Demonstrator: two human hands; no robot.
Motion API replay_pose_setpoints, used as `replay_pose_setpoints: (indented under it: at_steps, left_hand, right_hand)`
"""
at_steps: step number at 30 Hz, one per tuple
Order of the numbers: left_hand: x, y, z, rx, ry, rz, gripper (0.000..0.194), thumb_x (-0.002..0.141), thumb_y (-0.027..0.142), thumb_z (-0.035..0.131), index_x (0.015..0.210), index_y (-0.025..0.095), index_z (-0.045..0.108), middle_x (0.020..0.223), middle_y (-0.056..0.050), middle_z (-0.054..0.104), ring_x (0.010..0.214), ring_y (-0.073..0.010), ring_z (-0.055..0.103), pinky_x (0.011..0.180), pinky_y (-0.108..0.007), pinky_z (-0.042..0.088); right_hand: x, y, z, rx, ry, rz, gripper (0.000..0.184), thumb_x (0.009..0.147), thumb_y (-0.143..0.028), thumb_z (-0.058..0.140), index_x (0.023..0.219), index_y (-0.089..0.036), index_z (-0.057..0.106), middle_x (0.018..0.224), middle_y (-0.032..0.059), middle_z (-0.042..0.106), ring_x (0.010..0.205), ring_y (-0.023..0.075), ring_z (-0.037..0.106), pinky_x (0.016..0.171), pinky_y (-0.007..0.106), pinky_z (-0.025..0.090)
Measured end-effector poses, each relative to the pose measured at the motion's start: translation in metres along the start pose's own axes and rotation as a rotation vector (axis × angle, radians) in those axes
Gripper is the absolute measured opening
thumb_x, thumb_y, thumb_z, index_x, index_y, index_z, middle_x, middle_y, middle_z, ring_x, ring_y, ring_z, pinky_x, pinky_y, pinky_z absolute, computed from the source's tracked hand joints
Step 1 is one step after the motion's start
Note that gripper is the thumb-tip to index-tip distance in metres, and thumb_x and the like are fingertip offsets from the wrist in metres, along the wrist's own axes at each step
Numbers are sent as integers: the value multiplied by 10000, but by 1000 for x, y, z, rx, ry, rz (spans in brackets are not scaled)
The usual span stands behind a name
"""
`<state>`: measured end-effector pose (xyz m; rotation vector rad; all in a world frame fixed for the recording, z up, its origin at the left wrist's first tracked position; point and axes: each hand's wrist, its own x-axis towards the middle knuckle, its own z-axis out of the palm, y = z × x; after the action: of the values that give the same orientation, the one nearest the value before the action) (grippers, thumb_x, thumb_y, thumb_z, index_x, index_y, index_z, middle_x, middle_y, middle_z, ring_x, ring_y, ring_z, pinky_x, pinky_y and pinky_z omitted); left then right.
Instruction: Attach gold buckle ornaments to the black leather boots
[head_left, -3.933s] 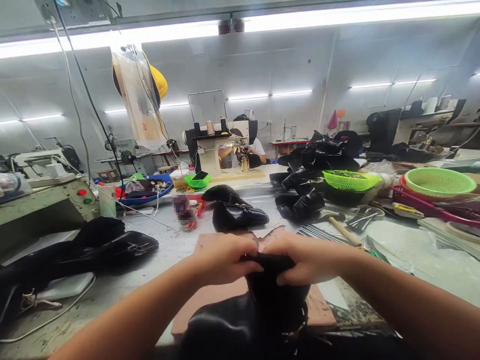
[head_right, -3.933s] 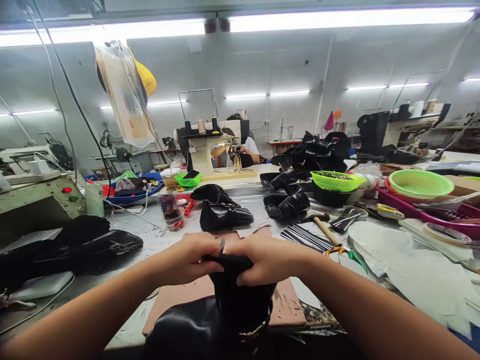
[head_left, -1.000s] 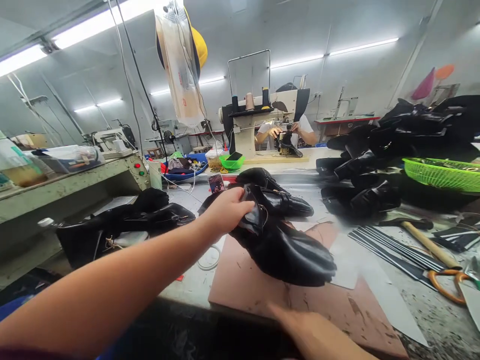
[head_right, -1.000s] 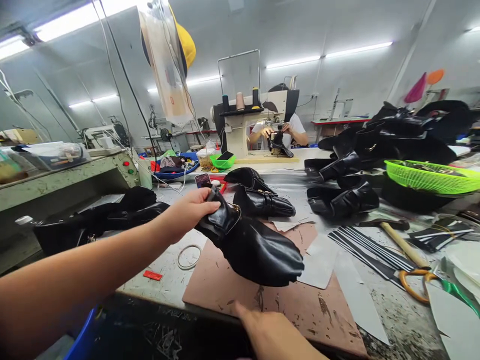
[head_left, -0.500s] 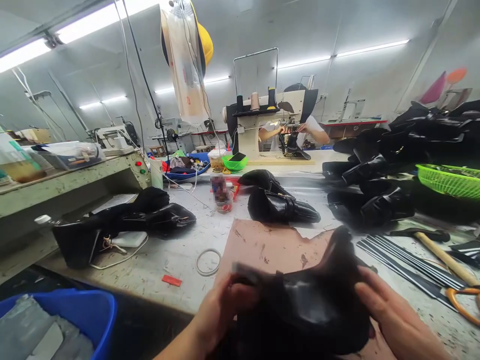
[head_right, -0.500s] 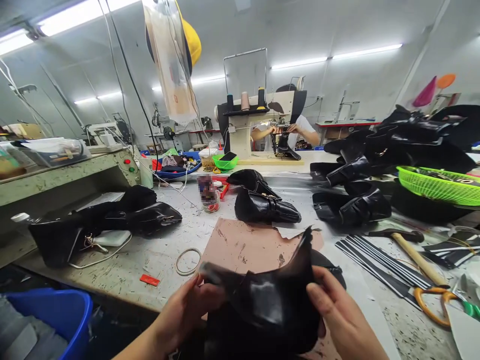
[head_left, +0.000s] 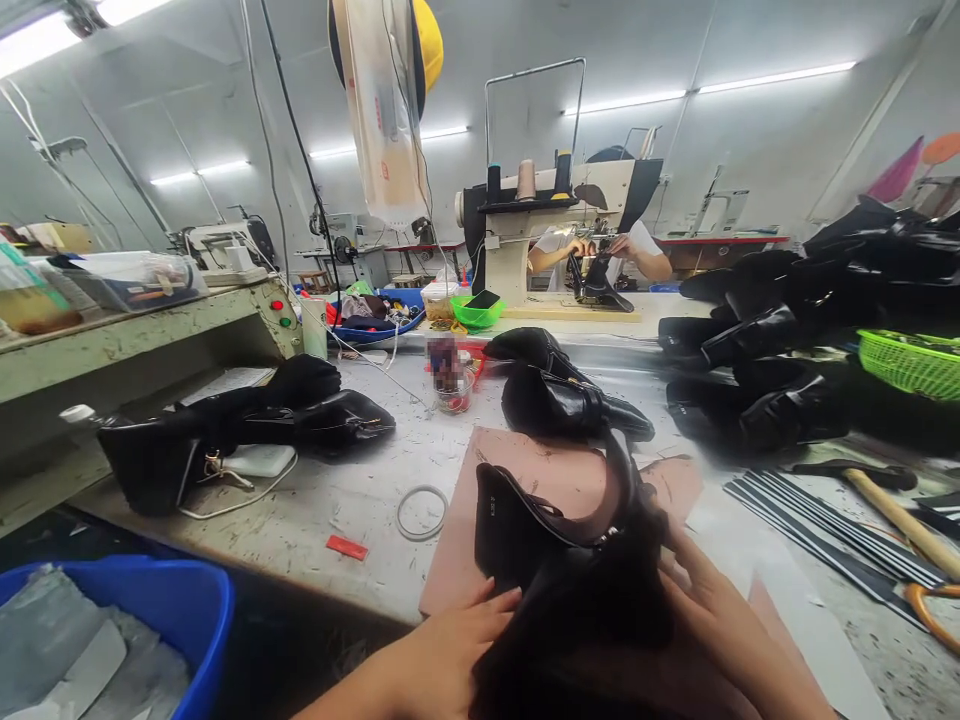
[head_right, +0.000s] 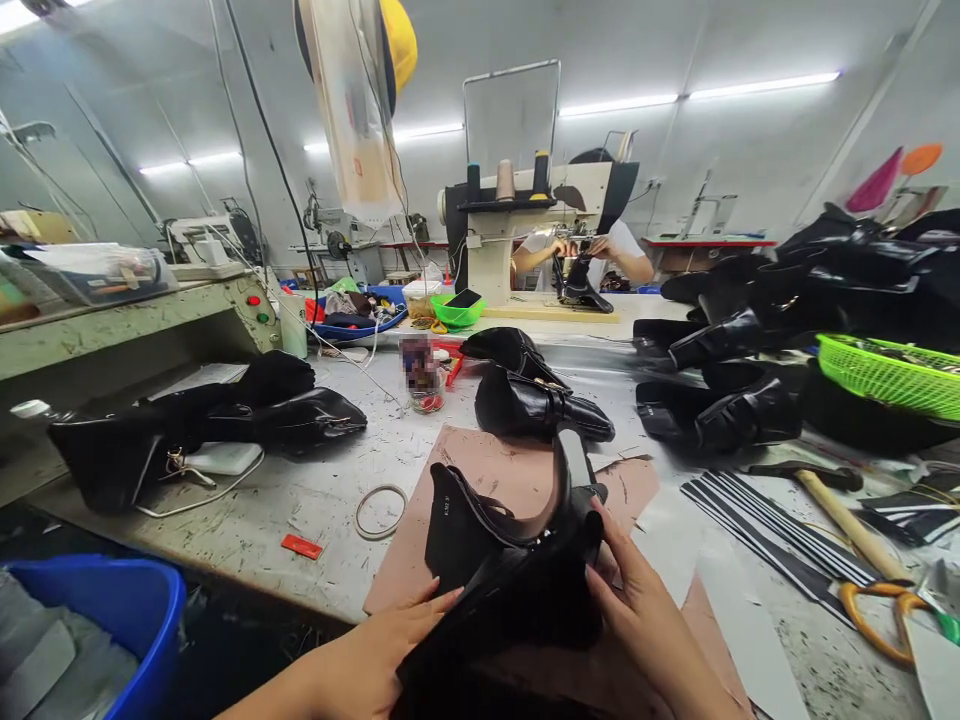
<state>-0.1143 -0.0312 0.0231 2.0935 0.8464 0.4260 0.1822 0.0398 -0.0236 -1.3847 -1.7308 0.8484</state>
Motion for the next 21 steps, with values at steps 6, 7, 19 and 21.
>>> replay_pose_setpoints:
  at_steps: [6, 7, 19, 21]
  left_hand:
    - [21, -2, 7, 220, 65, -48, 729, 656, 356, 709, 1326, 241, 448, 1254, -120, 558, 1165, -347, 485, 1033, -461, 320]
    - [23, -4, 8, 199, 68, -38, 764, 681, 341, 690, 1371, 251, 374, 1327, -113, 498, 1232, -335, 425, 1067, -461, 273]
    - [25, -6, 1, 58, -31, -21, 716, 766, 349, 610, 1403, 306, 286, 1452, -50, 324, 1350, -319, 218, 1116, -497, 93]
    - [25, -1, -3, 16, -12, -33, 678, 785, 373, 591, 1397, 292, 310, 1460, -53, 310, 1340, -314, 253, 1121, -475, 96]
  right_hand:
    - [13, -22, 18, 390, 246, 271, 783, 802, -582, 480, 1435, -297, 119, 1444, 115, 326, 1144, 275, 531, 867, 396, 502]
    - [14, -25, 20, 447, 269, 319, 794, 797, -582, 487, 1435, -296, 110, 1449, 119, 309, 1128, 272, 545, 825, 367, 527]
    - [42, -22, -2, 161, 249, 176, 742, 707, -416, 623, 1369, -248, 335, 1020, 91, 642, 758, 248, 651, 685, 378, 527]
    - [37, -9, -11, 4, 359, 225, 646, 745, -399, 563, 1333, -200, 385, 1110, 139, 585, 838, 288, 637, 726, 431, 512]
